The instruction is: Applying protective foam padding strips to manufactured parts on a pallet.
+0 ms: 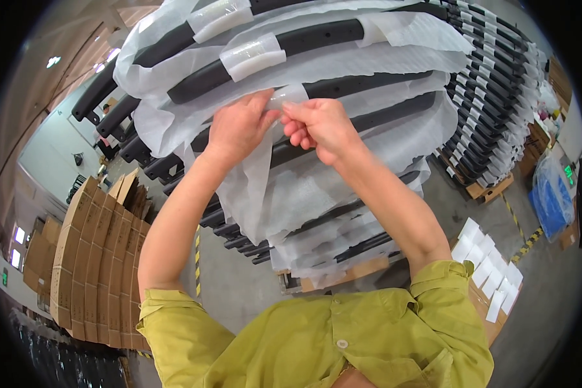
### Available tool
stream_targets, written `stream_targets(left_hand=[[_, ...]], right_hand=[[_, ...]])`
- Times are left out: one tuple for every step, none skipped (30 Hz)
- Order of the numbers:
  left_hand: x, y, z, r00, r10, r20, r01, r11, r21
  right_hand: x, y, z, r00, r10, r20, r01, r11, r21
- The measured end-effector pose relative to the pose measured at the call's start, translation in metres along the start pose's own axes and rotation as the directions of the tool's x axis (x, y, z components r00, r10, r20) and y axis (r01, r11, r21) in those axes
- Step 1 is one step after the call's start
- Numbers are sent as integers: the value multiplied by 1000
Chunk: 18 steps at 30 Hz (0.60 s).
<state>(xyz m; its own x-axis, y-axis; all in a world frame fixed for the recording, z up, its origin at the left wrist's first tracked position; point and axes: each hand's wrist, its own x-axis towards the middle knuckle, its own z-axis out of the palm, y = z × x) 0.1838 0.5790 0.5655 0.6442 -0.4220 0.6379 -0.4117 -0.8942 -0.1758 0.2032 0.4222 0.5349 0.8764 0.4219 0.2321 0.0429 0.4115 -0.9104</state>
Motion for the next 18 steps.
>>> stream_targets(left_hand=[[-1, 1, 1, 1000, 18, -5, -18, 1000, -24], [-2, 1, 1, 999, 37, -10, -37, 998, -49], [-3, 1, -1, 999, 9, 33, -7, 997, -71], [-1, 2, -5, 1000, 11, 29, -9, 997, -73], [1, 4, -11, 997, 14, 70, -3, 989, -150], [3, 5, -13, 994, 22, 112, 4, 974, -227], [2, 5, -10, 994, 23, 110, 3, 973, -229], [2, 6, -4, 996, -77, 46, 84, 979, -187], [4, 8, 0, 985, -173, -23, 167, 974, -152], [4, 10, 2, 986, -168, -18, 162, 973, -163], [5, 11, 3, 962, -268, -52, 253, 948, -191], [5, 13, 4, 927, -365, -82, 340, 914, -222], [6, 12, 5, 924, -360, -126, 329, 919, -215], [4, 12, 5, 927, -355, -123, 321, 919, -228], [1, 14, 4, 923, -364, -124, 332, 917, -220], [2, 16, 4, 922, -366, -125, 334, 917, -218], [4, 17, 5, 929, -352, -118, 317, 918, -239], [6, 16, 5, 909, -386, -153, 356, 914, -193]], right_hand=[[8, -2, 2, 999, 45, -23, -44, 998, 36], [12, -4, 4, 995, 91, -44, -87, 994, 72], [12, -6, 3, 994, 98, -48, -96, 994, 53], [13, -7, 1, 994, 95, -50, -93, 994, 49], [14, -7, -2, 993, 112, -44, -109, 993, 49], [16, -8, -5, 991, 127, -41, -125, 991, 48], [16, -8, -4, 991, 127, -43, -125, 991, 47], [17, -8, -3, 992, 126, -17, -126, 991, 34], [18, -8, -3, 992, 126, 8, -126, 992, 22], [18, -9, -5, 992, 128, -5, -128, 992, 21], [18, -12, -7, 987, 150, 51, -154, 985, 78], [15, -14, -9, 980, 167, 107, -181, 974, 133], [11, -16, -10, 990, 110, 84, -117, 989, 86], [5, -15, -14, 992, 110, 70, -115, 990, 82], [-3, -13, -20, 995, 97, 37, -99, 994, 56], [-13, -13, -30, 997, 79, -4, -79, 997, 28], [-26, -6, -42, 997, 78, -15, -78, 996, -31], [-39, 4, -51, 996, 74, -46, -76, 996, -35]])
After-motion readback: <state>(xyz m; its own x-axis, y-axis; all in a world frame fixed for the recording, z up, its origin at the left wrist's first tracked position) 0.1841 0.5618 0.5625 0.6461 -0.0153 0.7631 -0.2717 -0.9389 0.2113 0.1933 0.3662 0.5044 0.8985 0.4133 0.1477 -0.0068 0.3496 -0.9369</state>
